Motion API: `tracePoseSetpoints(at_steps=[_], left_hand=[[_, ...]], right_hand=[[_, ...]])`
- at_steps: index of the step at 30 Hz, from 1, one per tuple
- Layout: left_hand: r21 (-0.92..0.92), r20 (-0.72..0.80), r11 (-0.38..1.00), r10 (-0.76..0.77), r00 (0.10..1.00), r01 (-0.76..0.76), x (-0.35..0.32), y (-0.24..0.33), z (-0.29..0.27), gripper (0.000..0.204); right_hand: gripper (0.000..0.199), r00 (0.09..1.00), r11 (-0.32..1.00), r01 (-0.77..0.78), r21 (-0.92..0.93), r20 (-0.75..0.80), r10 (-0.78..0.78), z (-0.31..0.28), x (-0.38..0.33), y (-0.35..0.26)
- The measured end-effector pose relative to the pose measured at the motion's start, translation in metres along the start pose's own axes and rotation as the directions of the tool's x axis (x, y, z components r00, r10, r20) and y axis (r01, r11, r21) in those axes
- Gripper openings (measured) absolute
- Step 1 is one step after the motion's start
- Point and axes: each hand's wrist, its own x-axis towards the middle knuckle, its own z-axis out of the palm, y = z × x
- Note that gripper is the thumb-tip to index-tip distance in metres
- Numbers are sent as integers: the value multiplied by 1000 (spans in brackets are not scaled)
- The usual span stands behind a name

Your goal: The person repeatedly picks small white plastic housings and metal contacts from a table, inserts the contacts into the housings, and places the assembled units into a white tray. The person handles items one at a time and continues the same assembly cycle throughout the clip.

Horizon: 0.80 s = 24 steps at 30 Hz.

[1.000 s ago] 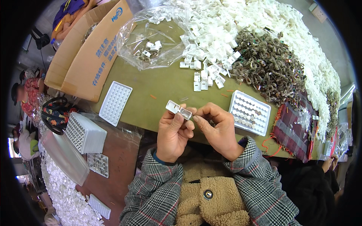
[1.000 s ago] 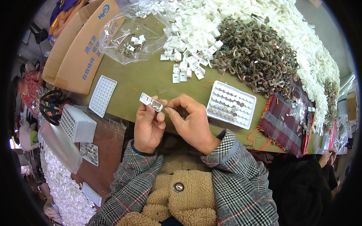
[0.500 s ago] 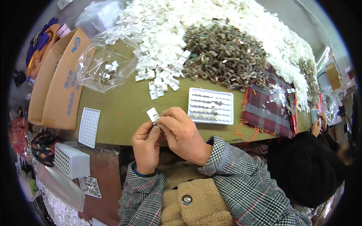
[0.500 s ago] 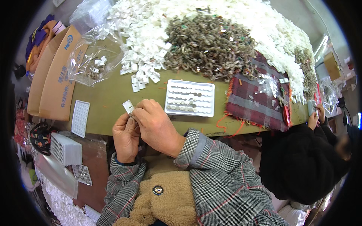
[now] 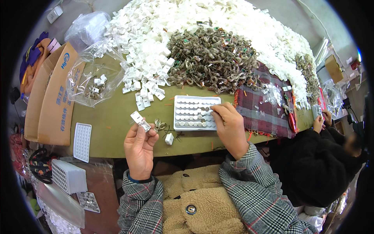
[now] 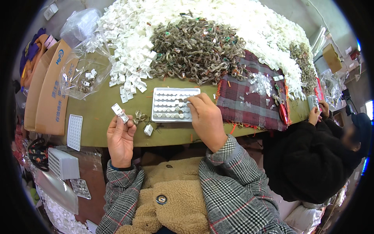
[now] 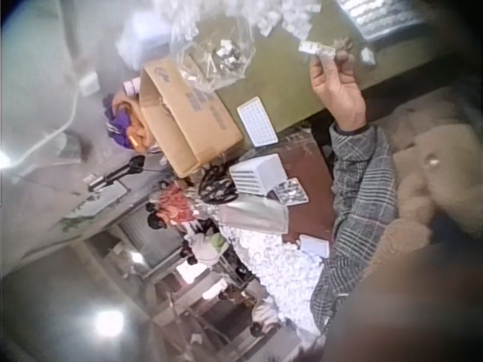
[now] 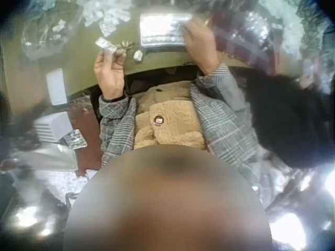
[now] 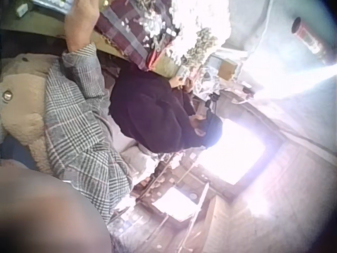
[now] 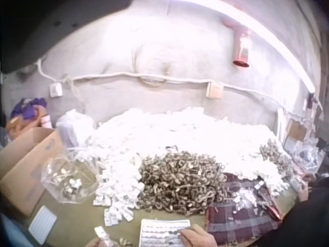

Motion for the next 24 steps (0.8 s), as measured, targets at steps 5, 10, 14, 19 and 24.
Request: tracePoseSetpoints(at_steps=[5,10,14,19,24], left_hand=[[12,-23,1000,-6,1000,6,2,0,1,29],[-25,-14,999,-27,1000,27,5,2,0,28],[-24,-10,999,-41,999,41,10,4,1,28],[-48,25,996,-73,997,74,12,3,1,27],[-62,51,994,-92,994,96,10,-1,1,25]], right_hand=[[13,997,991,37,-130,71,-28,10,10,3],[14,995,995,84,-58,49,-81,7,13,4],[21,985,987,156,-33,80,-153,10,19,5],[29,940,944,305,-123,196,-278,8,20,15],[23,949,957,265,-115,208,-238,5,20,11]])
